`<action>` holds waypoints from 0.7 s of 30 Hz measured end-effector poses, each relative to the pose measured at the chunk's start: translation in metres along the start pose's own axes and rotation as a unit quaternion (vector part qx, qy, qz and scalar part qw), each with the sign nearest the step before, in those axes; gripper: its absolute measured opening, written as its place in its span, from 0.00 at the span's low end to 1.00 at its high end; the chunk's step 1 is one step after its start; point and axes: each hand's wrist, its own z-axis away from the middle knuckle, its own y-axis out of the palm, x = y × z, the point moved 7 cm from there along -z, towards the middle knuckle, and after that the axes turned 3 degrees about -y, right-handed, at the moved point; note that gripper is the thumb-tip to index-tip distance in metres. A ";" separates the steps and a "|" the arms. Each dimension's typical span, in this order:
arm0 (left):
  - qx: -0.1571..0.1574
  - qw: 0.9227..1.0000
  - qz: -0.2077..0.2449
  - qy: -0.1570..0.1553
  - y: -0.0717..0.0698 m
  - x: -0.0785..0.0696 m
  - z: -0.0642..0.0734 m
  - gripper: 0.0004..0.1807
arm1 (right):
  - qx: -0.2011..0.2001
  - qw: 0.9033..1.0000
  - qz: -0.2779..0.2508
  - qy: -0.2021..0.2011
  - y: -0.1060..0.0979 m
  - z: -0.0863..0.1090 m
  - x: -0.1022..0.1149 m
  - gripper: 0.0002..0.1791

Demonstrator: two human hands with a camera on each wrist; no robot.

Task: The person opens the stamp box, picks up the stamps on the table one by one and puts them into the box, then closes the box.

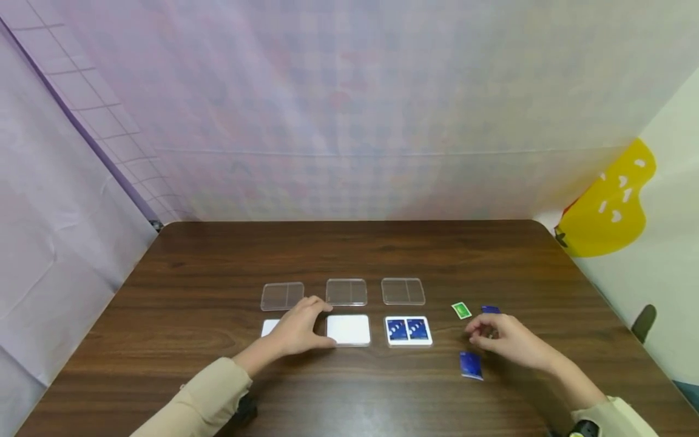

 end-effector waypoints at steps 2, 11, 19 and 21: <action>-0.002 1.000 0.001 0.003 0.000 0.002 0.002 0.36 | -0.007 1.000 0.008 -0.010 0.002 0.006 0.000 0.05; -0.002 1.000 -0.015 0.002 0.003 0.005 0.005 0.36 | -0.005 1.000 0.014 -0.014 0.011 0.019 0.001 0.16; -0.010 1.000 -0.023 0.003 0.005 0.005 0.005 0.34 | -0.032 0.994 0.098 -0.043 0.017 0.021 0.013 0.22; -0.011 1.000 -0.023 0.005 0.004 0.004 0.004 0.34 | -0.032 0.993 0.105 -0.044 0.018 0.021 0.013 0.21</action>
